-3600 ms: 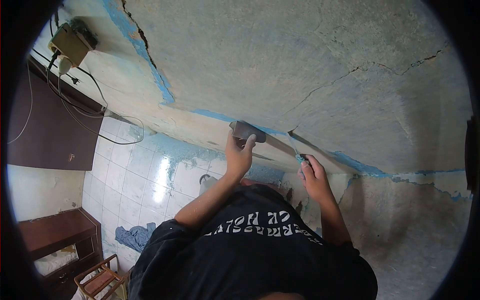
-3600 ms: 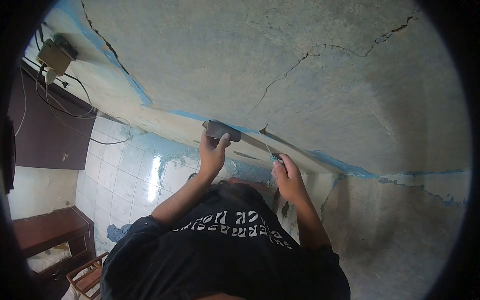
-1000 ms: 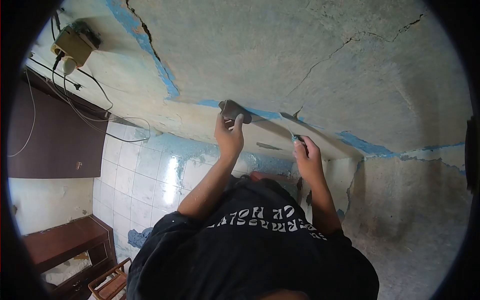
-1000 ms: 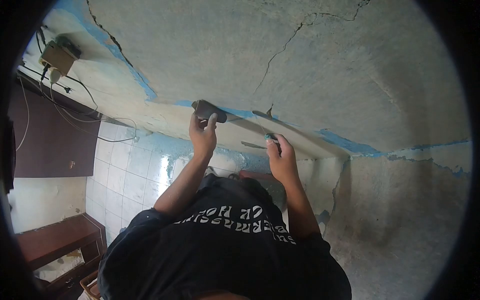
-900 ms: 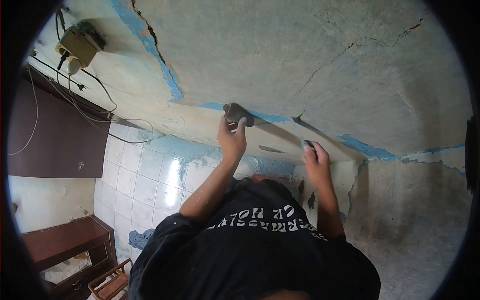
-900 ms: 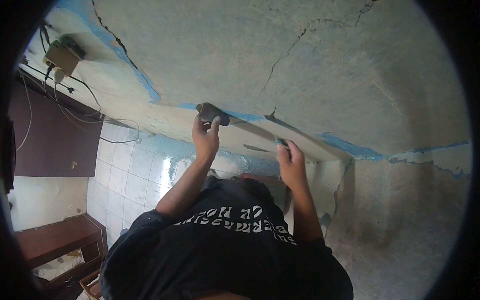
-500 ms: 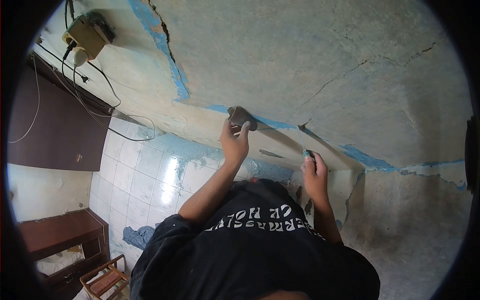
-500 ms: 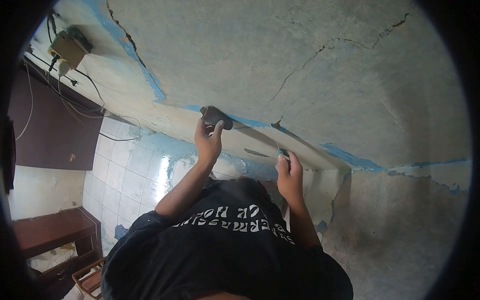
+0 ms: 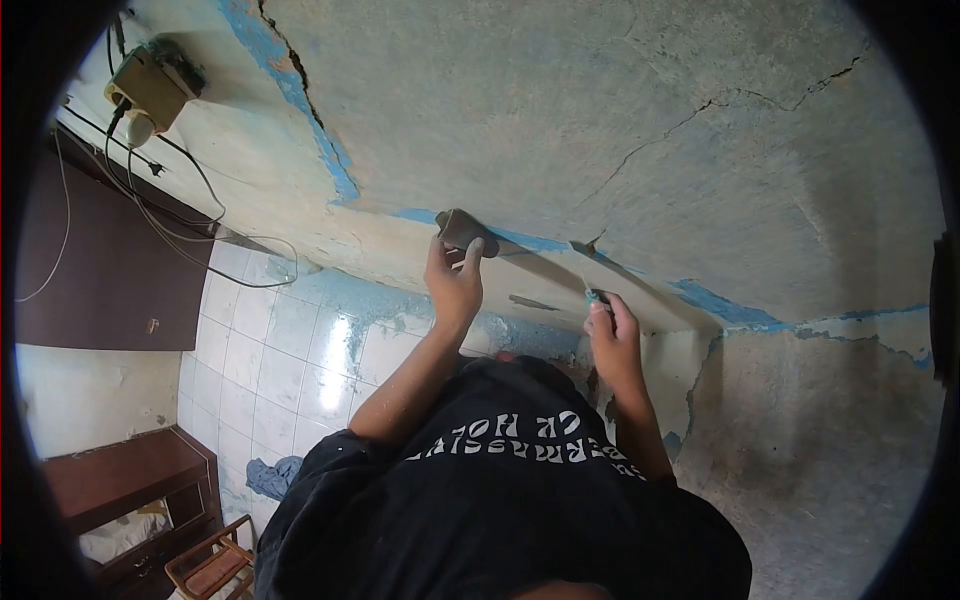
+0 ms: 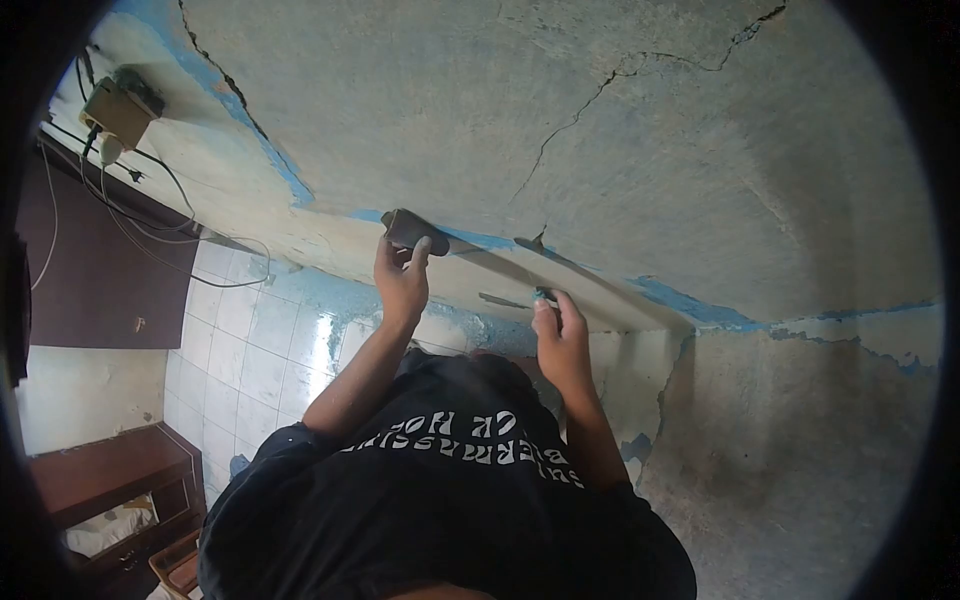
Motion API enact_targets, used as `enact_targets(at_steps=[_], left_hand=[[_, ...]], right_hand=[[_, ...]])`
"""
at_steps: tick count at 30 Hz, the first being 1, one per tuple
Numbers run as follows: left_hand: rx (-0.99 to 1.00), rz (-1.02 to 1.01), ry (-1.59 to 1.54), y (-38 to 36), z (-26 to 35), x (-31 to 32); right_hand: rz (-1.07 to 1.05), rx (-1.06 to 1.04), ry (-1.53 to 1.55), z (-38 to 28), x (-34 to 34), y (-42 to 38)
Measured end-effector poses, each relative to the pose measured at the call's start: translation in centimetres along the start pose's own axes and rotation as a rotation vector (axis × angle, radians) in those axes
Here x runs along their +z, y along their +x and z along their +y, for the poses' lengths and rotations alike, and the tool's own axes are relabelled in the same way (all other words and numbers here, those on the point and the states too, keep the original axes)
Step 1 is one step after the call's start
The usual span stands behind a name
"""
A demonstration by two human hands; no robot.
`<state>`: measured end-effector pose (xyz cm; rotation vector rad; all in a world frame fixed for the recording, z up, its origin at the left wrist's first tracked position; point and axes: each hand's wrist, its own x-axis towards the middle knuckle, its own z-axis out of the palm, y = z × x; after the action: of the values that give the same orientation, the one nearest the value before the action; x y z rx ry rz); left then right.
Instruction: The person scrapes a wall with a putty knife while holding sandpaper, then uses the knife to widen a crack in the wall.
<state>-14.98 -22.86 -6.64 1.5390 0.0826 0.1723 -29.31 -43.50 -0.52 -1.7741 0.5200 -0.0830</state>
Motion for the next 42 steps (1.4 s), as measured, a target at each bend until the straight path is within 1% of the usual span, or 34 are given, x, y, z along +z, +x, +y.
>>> enact_targets(at_steps=[2, 3, 6, 7, 8, 9, 11, 12, 13, 15, 16, 18, 19, 20, 21, 23, 24, 25, 27, 29, 31, 33, 35, 36, 37, 39, 40, 42], left_hand=[[0.033, 0.008, 0.019, 0.0, -0.8, 0.0], [0.073, 0.014, 0.034, 0.2, -0.8, -0.1], [0.082, 0.014, 0.044, 0.2, -0.7, -0.1], [0.079, 0.01, 0.042, 0.0, -0.6, 0.0], [0.032, 0.008, 0.029, -0.1, -0.5, 0.1], [-0.013, 0.012, 0.018, 0.0, -0.3, 0.1], [0.03, 0.012, 0.038, 0.1, 0.2, -0.1], [0.057, 0.006, 0.058, -0.1, 0.2, -0.4], [0.054, 0.015, 0.063, 0.1, 0.1, -0.6], [0.071, 0.037, 0.056, 0.2, -0.2, -0.6], [0.066, 0.04, 0.053, 0.1, -0.3, -0.6], [0.024, 0.045, 0.013, 0.1, -0.4, -0.4], [0.024, 0.046, 0.01, 0.0, -0.4, -0.2], [0.033, 0.047, 0.006, 0.0, -0.4, -0.2], [0.046, 0.049, 0.005, 0.2, -0.3, -0.2], [0.025, 0.04, 0.027, 0.1, 0.6, -0.5], [-0.009, 0.031, 0.043, 0.0, 0.8, -0.5], [-0.013, 0.033, 0.044, 0.2, 0.5, -0.6], [0.041, 0.037, 0.051, 0.2, 0.0, -0.4], [0.028, 0.045, 0.025, 0.1, 0.0, 0.0], [0.024, 0.049, 0.011, -0.1, 0.0, 0.0], [0.067, 0.063, 0.034, 0.1, -0.2, 0.0], [0.086, 0.066, 0.056, 0.6, -0.9, 0.1], [0.089, 0.068, 0.079, 0.3, -1.2, 0.0], [0.079, 0.064, 0.078, -0.1, -0.8, 0.1], [-0.011, 0.059, 0.048, 0.0, 0.0, 0.1], [0.023, 0.064, 0.041, 0.0, -0.2, 0.1], [0.028, 0.08, 0.068, -0.2, -0.1, 0.0]], right_hand=[[0.052, -0.009, 0.046, -0.1, -0.5, -0.4], [0.013, 0.027, 0.057, -0.2, -1.5, -0.4], [0.017, -0.028, 0.042, -0.4, 0.0, 0.8], [-0.021, -0.148, -0.079, -0.3, 1.8, 2.0], [-0.063, -0.267, -0.202, 0.0, 2.6, 2.6], [-0.067, -0.269, -0.202, 0.4, 2.5, 2.5], [-0.012, -0.217, -0.127, 0.9, 2.4, 2.3], [-0.043, -0.099, -0.088, -0.7, 1.0, 1.2], [-0.054, -0.098, -0.087, -0.3, -0.1, 0.8], [0.008, 0.007, 0.088, -0.3, -1.6, 0.0], [0.017, 0.005, -0.005, -1.0, -1.4, -0.1], [-0.022, -0.031, -0.043, -1.5, 0.0, 0.7], [-0.063, -0.065, -0.074, -1.6, 0.8, 1.1], [-0.058, -0.078, -0.101, -1.4, 1.4, 1.2], [-0.061, -0.082, -0.097, -0.9, 1.4, 1.2], [0.05, -0.12, 0.018, 0.2, 0.8, 0.7], [0.014, -0.046, -0.006, -0.3, -0.3, 0.2], [0.012, -0.043, -0.008, -0.6, -0.2, 0.2], [0.011, -0.057, -0.071, -1.0, 0.2, 0.1], [0.015, -0.059, -0.105, -1.3, 0.3, 0.0], [0.016, -0.055, -0.051, -1.1, -0.1, 0.0], [0.015, -0.037, 0.0, -0.4, -0.5, 0.0], [0.046, -0.106, -0.061, 0.1, -0.2, 0.5], [-0.016, -0.114, -0.079, -1.0, 0.5, 0.5], [0.028, -0.112, -0.093, -0.3, 1.4, 0.5], [0.062, -0.14, -0.075, 0.2, 1.9, 0.1], [0.057, -0.109, -0.035, 0.0, 1.6, -0.2], [0.057, -0.068, 0.015, -0.1, 0.5, -0.3]])
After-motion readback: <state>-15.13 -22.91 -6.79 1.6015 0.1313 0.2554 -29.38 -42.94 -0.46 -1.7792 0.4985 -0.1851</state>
